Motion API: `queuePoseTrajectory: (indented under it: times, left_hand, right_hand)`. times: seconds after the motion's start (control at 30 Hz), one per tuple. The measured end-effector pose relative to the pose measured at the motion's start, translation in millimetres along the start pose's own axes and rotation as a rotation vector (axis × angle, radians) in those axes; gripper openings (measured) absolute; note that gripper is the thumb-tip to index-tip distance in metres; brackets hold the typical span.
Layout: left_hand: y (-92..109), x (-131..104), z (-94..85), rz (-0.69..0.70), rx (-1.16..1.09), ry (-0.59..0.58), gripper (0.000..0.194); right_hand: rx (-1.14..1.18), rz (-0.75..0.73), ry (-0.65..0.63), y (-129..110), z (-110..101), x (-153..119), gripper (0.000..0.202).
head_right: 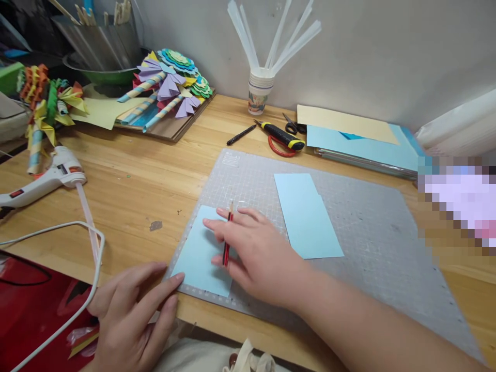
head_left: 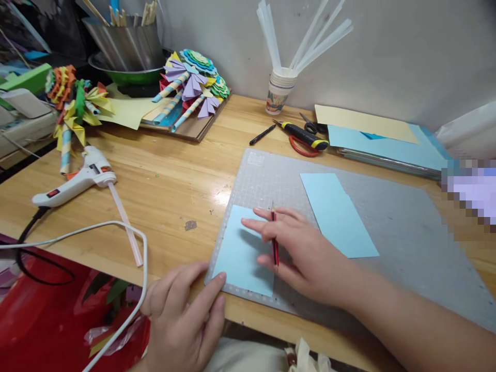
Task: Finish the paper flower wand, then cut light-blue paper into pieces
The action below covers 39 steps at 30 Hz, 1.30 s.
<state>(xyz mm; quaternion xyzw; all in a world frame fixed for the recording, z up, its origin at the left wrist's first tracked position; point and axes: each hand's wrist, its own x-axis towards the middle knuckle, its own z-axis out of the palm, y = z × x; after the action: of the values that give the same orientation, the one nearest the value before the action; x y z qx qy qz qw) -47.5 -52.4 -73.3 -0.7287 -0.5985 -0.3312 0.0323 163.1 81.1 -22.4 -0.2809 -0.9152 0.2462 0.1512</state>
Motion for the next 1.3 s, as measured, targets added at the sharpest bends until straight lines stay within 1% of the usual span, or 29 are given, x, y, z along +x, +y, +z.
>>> queuePoseTrajectory:
  times: [0.07,0.1,0.2,0.27,0.33,0.4,0.47,0.53,0.63,0.7,0.77,0.9,1.3]
  left_hand:
    - [1,0,1.1,-0.043,-0.017,0.038,0.026]
    - [1,-1,1.2,-0.053,-0.021,0.045,0.025]
    - [-1,-1,-1.4,-0.026,-0.014,0.021,0.029]
    - [-3,1,-4.3,-0.001,-0.013,-0.025,0.031]
    - [-2,7,-6.8,0.001,-0.018,-0.059,0.029]
    - [2,17,-7.8,-0.019,-0.017,-0.068,0.019]
    - [8,30,-7.3,-0.061,-0.006,-0.043,0.003]
    - [13,41,-6.0,-0.077,0.007,-0.034,0.012]
    - [14,52,-3.9,-0.016,0.032,-0.103,0.011]
    - [13,54,-3.2,0.014,0.052,-0.151,0.022]
    - [11,53,-3.0,0.021,0.072,-0.181,0.029]
    - [10,51,-3.3,0.023,0.073,-0.189,0.030]
    - [10,50,-2.2,0.019,0.048,-0.156,0.030]
  right_hand:
    - [-0.017,-0.023,-0.125,-5,2,-2,0.024]
    - [-0.025,-0.016,-0.166,-5,4,-2,0.023]
    - [-0.061,0.028,-0.218,-4,9,-1,0.028]
    - [-0.079,0.051,-0.222,-2,10,0,0.031]
    - [-0.086,0.056,-0.225,-1,11,1,0.030]
    - [-0.090,0.056,-0.228,-2,10,1,0.031]
    - [-0.098,0.054,-0.230,-2,10,1,0.032]
    - [-0.109,0.047,-0.233,-2,10,1,0.032]
    - [-0.128,0.030,-0.232,-2,10,0,0.035]
    - [-0.141,0.022,-0.232,-1,10,1,0.037]
    - [-0.146,0.016,-0.234,-1,11,1,0.037]
    - [-0.127,0.012,-0.233,-1,11,1,0.036]
    - [-0.088,0.009,-0.218,0,9,1,0.042]
